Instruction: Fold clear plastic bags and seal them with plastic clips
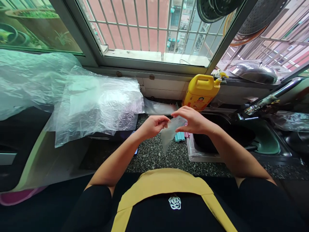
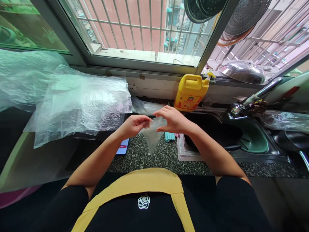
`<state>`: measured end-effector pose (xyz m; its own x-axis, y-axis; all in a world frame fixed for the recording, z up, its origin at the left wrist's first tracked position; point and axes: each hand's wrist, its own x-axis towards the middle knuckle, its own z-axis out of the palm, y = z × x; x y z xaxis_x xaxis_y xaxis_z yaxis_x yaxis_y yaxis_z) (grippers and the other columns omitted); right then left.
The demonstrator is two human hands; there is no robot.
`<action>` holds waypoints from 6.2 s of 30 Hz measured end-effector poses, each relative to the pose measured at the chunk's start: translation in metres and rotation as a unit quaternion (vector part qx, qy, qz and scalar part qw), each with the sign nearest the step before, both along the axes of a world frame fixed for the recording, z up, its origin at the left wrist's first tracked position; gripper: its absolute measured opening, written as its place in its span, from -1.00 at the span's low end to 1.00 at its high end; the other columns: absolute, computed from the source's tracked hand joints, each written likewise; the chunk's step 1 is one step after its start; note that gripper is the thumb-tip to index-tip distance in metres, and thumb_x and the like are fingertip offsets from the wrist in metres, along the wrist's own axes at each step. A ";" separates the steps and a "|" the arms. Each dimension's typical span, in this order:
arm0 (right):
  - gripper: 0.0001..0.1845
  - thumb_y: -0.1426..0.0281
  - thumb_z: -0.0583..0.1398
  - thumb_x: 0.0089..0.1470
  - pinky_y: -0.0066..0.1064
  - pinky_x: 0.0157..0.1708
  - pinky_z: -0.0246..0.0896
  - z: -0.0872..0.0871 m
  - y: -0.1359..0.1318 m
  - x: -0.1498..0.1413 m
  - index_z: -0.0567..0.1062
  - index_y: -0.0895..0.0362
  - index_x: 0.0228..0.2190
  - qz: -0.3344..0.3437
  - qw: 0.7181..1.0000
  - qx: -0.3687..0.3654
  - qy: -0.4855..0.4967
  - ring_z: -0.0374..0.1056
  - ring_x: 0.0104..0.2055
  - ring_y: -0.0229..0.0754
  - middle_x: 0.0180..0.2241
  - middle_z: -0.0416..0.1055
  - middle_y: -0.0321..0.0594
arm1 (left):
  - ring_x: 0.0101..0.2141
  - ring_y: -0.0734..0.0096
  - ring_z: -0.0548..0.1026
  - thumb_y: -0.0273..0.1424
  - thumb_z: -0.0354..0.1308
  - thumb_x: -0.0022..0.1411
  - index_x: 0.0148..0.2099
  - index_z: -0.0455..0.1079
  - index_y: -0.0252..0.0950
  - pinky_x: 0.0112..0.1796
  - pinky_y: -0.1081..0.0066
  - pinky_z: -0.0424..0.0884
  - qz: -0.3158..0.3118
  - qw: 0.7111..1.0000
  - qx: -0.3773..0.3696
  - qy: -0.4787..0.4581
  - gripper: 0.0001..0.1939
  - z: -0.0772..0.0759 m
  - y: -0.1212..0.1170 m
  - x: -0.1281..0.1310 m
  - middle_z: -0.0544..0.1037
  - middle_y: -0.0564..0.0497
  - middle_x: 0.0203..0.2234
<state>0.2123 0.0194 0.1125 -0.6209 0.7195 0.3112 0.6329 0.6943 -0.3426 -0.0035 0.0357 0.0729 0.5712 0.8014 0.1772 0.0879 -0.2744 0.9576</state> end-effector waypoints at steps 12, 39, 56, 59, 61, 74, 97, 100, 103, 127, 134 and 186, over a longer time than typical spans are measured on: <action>-0.81 0.34 0.21 0.02 -0.42 -0.40 0.14 0.006 -0.007 0.000 0.41 0.14 -0.57 -0.058 0.993 -0.043 0.090 0.25 -0.47 -0.31 -0.56 0.40 -0.28 | -0.39 0.51 0.47 -0.19 0.28 0.03 -0.23 0.30 -0.25 -0.29 0.45 0.43 0.069 0.983 0.038 -0.165 -0.66 -0.021 -0.010 0.003 0.54 -0.03 -0.31; -0.72 0.19 0.24 -0.06 -0.44 -0.41 0.18 -0.017 -0.020 -0.027 0.45 0.17 -0.49 -0.110 0.951 -0.195 0.215 0.25 -0.46 -0.31 -0.51 0.40 -0.26 | -0.57 0.57 0.38 -0.26 0.02 0.26 -0.45 0.38 -0.32 -0.50 0.55 0.28 0.131 0.968 0.210 -0.033 -0.69 -0.022 -0.027 0.017 0.47 0.07 -0.61; -0.66 0.15 0.20 0.01 -0.46 -0.46 0.14 -0.024 -0.029 -0.025 0.46 0.18 -0.56 -0.085 0.956 -0.206 0.193 0.24 -0.51 -0.33 -0.57 0.41 -0.26 | -0.51 0.58 0.41 -0.30 0.16 0.18 -0.25 0.34 -0.30 -0.45 0.55 0.34 0.158 0.960 0.215 -0.088 -0.83 -0.029 -0.038 0.026 0.47 0.09 -0.52; -0.66 0.14 0.19 0.02 -0.46 -0.47 0.13 -0.025 -0.029 -0.024 0.47 0.17 -0.55 -0.083 0.960 -0.203 0.177 0.24 -0.51 -0.32 -0.58 0.42 -0.26 | -0.50 0.56 0.40 -0.30 0.11 0.21 -0.35 0.35 -0.30 -0.44 0.54 0.32 0.134 0.964 0.220 -0.061 -0.83 -0.028 -0.038 0.024 0.47 0.07 -0.53; -0.68 0.16 0.19 0.01 -0.46 -0.47 0.13 -0.026 -0.029 -0.025 0.48 0.17 -0.54 -0.081 0.961 -0.201 0.170 0.24 -0.51 -0.32 -0.57 0.42 -0.25 | -0.49 0.54 0.39 -0.29 0.07 0.24 -0.41 0.34 -0.30 -0.44 0.52 0.32 0.131 0.967 0.212 -0.044 -0.78 -0.028 -0.039 0.023 0.47 0.05 -0.53; -0.79 0.28 0.24 -0.06 -0.48 -0.47 0.05 -0.029 -0.030 -0.020 0.44 0.18 -0.54 -0.080 0.969 -0.198 0.121 0.19 -0.50 -0.34 -0.56 0.37 -0.30 | -0.54 0.54 0.35 -0.18 0.10 0.19 -0.43 0.34 -0.31 -0.47 0.52 0.29 0.117 0.986 0.104 -0.059 -0.70 -0.025 -0.037 0.020 0.43 0.07 -0.58; -0.65 0.11 0.25 -0.08 -0.44 -0.51 0.16 -0.044 -0.048 0.015 0.43 0.16 -0.50 -0.192 0.904 -0.239 0.297 0.22 -0.53 -0.32 -0.55 0.35 -0.28 | -0.74 0.66 0.07 -0.15 0.05 0.25 -0.38 0.25 -0.24 -0.69 0.54 0.00 0.258 0.950 0.139 -0.109 -0.73 -0.037 -0.026 0.002 0.13 0.23 -0.76; -0.50 0.03 0.32 -0.21 -0.42 -0.47 0.21 -0.050 -0.048 0.013 0.45 0.15 -0.33 -0.198 0.882 -0.252 0.344 0.26 -0.47 -0.30 -0.43 0.42 -0.23 | -0.76 0.66 0.07 -0.12 0.05 0.24 -0.38 0.24 -0.23 -0.71 0.54 -0.02 0.260 0.949 0.121 -0.132 -0.71 -0.034 -0.026 0.003 0.12 0.23 -0.77; -0.51 -0.01 0.33 -0.25 -0.40 -0.43 0.22 -0.056 -0.049 0.008 0.44 0.15 -0.46 -0.197 0.864 -0.273 0.375 0.26 -0.48 -0.29 -0.51 0.39 -0.27 | -0.77 0.66 0.06 -0.10 0.06 0.23 -0.38 0.23 -0.22 -0.72 0.54 -0.03 0.263 0.946 0.114 -0.149 -0.70 -0.032 -0.026 0.004 0.12 0.23 -0.77; -0.73 0.29 0.14 0.07 -0.35 -0.36 0.07 -0.043 -0.038 -0.027 0.32 0.11 -0.61 -0.150 0.976 -0.054 0.145 0.17 -0.45 -0.23 -0.57 0.31 -0.24 | -0.28 0.32 0.39 -0.10 0.12 0.16 -0.25 0.37 -0.28 -0.18 0.31 0.33 0.087 0.914 0.387 0.083 -0.68 0.003 -0.015 0.021 0.50 -0.04 -0.38; -0.57 0.00 0.18 -0.03 -0.38 -0.32 0.16 -0.061 -0.042 0.002 0.44 0.10 -0.32 -0.228 0.880 -0.172 0.379 0.27 -0.36 -0.24 -0.41 0.39 -0.26 | -0.48 0.50 0.33 -0.34 0.05 0.26 -0.44 0.29 -0.28 -0.40 0.46 0.29 0.122 0.945 0.303 -0.011 -0.78 0.000 -0.011 -0.001 0.39 0.05 -0.55; -0.80 0.23 0.20 0.04 -0.27 -0.23 0.17 -0.062 -0.018 -0.035 0.49 0.08 -0.50 -0.011 0.972 -0.101 0.212 0.29 -0.33 -0.16 -0.43 0.47 -0.19 | -0.61 0.59 0.31 -0.21 0.01 0.27 -0.45 0.33 -0.29 -0.56 0.54 0.24 0.143 0.926 0.347 0.048 -0.68 0.000 -0.015 -0.023 0.42 0.08 -0.64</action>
<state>0.1774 0.0015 0.0508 -0.4523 0.8037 0.3867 0.4190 0.5742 -0.7033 -0.0270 0.0204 0.0725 0.3924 0.6346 0.6658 0.3276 -0.7728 0.5435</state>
